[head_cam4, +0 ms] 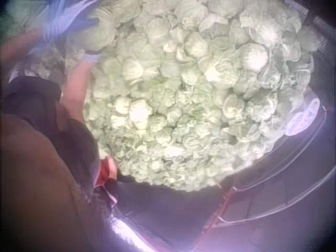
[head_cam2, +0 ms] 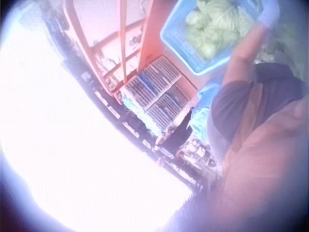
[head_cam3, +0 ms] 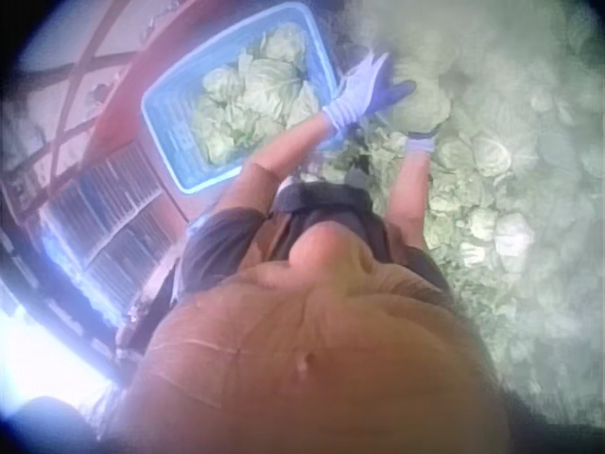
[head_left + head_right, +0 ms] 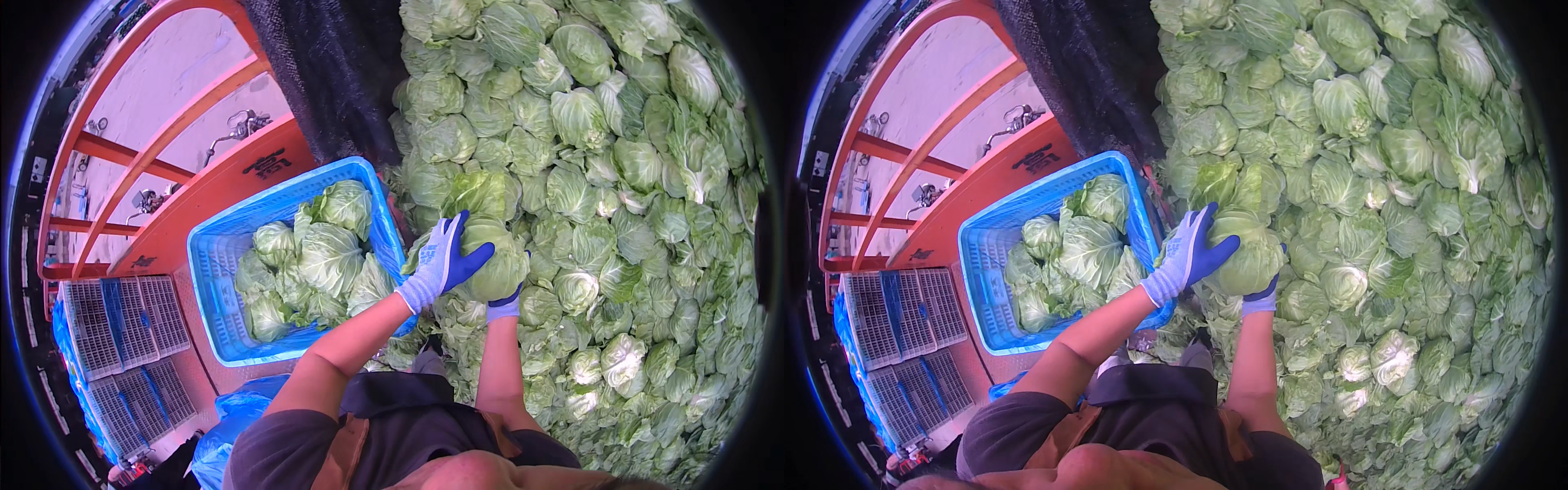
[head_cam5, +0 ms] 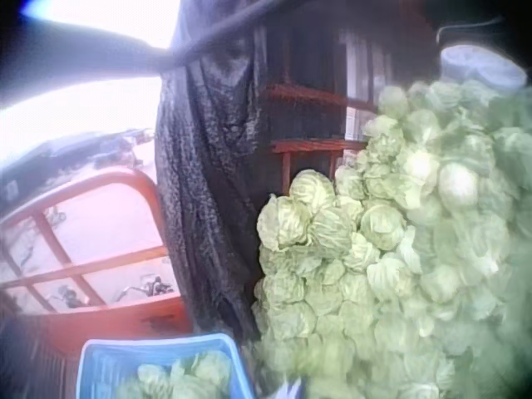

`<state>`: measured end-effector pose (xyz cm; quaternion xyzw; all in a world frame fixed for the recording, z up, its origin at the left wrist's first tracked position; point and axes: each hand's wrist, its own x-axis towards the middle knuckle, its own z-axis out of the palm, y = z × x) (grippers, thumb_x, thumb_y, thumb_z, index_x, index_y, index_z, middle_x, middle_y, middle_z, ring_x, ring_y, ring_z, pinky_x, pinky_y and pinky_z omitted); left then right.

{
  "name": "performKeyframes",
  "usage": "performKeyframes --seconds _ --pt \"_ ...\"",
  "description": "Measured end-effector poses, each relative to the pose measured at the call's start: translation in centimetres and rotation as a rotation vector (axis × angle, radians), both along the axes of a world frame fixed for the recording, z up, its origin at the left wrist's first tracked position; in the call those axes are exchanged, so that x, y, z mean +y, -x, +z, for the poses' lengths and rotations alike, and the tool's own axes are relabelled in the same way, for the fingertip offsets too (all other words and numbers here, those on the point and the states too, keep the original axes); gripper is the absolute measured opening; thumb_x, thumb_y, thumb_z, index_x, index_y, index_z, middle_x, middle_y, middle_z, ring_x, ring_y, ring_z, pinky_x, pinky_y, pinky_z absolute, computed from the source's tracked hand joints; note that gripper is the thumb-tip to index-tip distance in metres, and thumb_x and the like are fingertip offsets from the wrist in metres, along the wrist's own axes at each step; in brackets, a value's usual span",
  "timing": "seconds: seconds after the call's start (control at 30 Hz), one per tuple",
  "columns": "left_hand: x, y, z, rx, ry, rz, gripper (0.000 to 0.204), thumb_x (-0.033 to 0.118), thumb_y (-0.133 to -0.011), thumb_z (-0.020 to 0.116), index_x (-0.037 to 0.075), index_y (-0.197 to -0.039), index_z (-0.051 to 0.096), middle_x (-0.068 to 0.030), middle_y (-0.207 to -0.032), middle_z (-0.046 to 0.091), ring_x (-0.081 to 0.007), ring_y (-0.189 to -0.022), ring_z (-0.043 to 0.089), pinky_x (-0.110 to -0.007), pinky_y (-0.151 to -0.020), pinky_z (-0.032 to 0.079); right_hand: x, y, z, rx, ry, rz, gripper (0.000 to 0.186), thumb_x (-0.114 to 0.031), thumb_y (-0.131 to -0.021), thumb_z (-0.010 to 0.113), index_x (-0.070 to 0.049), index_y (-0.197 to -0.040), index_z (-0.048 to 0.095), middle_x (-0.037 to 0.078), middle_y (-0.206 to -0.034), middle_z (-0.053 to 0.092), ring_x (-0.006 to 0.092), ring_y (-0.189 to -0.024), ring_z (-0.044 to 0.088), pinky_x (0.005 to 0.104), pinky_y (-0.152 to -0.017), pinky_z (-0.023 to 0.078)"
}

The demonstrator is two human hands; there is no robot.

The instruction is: The person picks cabbages from a large pile on a truck bed and places them into a blue plastic crate lined with a blue bag. They repeat this process, filling the crate and then moving it aside to continue packing more cabbages.

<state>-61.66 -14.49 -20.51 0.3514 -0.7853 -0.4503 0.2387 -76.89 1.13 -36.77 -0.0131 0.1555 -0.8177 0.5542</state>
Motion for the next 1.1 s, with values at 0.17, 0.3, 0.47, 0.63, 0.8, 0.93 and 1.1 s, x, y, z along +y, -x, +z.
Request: performKeyframes --seconds 0.17,0.3,0.47,0.63,0.8,0.93,1.1 --pt "-0.5 -5.5 -1.6 0.085 -0.007 -0.069 0.062 0.04 -0.091 0.073 -0.002 -0.135 0.059 -0.0233 -0.124 0.06 -0.039 -0.117 0.055 -0.045 -0.102 0.044 1.5 -3.2 4.9 0.11 -0.283 0.086 0.068 -0.063 -0.105 0.041 -0.011 -0.148 0.051 0.011 -0.146 0.057 0.0291 -0.133 0.053 0.045 -0.116 0.04" --pt "0.3 -10.9 0.4 0.21 -0.383 -0.186 0.093 0.044 -0.089 0.077 -0.002 -0.156 0.031 -0.028 -0.157 0.038 -0.0414 -0.147 0.035 -0.047 -0.121 0.029 0.6 -5.9 9.0 0.197 -0.376 0.18 0.068 -0.063 -0.105 0.04 -0.01 -0.148 0.051 0.011 -0.145 0.058 0.0284 -0.131 0.055 0.0441 -0.115 0.041" --pt "-4.2 -19.0 1.7 0.682 -1.07 -0.115 0.092 0.031 -0.092 0.078 0.0 -0.159 0.023 -0.011 -0.15 0.046 -0.0201 -0.137 0.044 -0.038 -0.117 0.036 -4.7 -10.7 13.8 0.307 -0.485 0.336 0.069 -0.063 -0.106 0.038 -0.01 -0.148 0.051 0.011 -0.144 0.059 0.0275 -0.13 0.057 0.043 -0.114 0.043" --pt "-5.5 -27.4 -3.3 1.029 -1.767 -0.035 0.066 0.044 -0.104 0.054 0.011 -0.158 0.037 -0.0097 -0.153 0.051 -0.0283 -0.144 0.046 -0.044 -0.12 0.036 -13.1 -15.7 16.7 0.576 -0.659 0.514 0.074 -0.067 -0.105 0.033 -0.009 -0.147 0.051 0.012 -0.141 0.061 0.0251 -0.13 0.057 0.0407 -0.109 0.046" --pt "-1.9 -28.8 -6.1 1.116 -1.397 -0.011 0.055 0.036 -0.11 0.042 0.013 -0.16 0.033 -0.0094 -0.162 0.04 -0.024 -0.142 0.046 -0.041 -0.121 0.036 -13.1 -19.6 7.8 0.352 -0.482 0.618 0.076 -0.07 -0.102 0.039 -0.008 -0.144 0.052 0.01 -0.137 0.062 0.0273 -0.127 0.058 0.0443 -0.109 0.047" --pt "-2.1 -30.5 -6.1 1.408 -1.595 0.124 0.058 0.042 -0.111 0.037 0.016 -0.161 0.03 -0.0088 -0.163 0.038 -0.0257 -0.146 0.04 -0.043 -0.123 0.032 -14.4 -25.2 11.3 0.164 -0.216 0.526 0.099 -0.08 -0.091 0.048 -0.008 -0.158 0.037 0.016 -0.16 0.041 0.0333 -0.145 0.043 0.0493 -0.12 0.035" --pt "-5.2 -34.0 -8.7 1.495 -1.606 0.166 0.062 0.051 -0.11 0.031 0.017 -0.162 0.028 -0.0084 -0.163 0.039 -0.027 -0.147 0.039 -0.046 -0.123 0.032 -19.1 -26.8 5.6 0.473 -0.49 0.569 0.039 -0.025 -0.104 0.056 -0.009 -0.139 0.056 0.007 -0.132 0.065 0.019 -0.118 0.063 0.0364 -0.105 0.048"
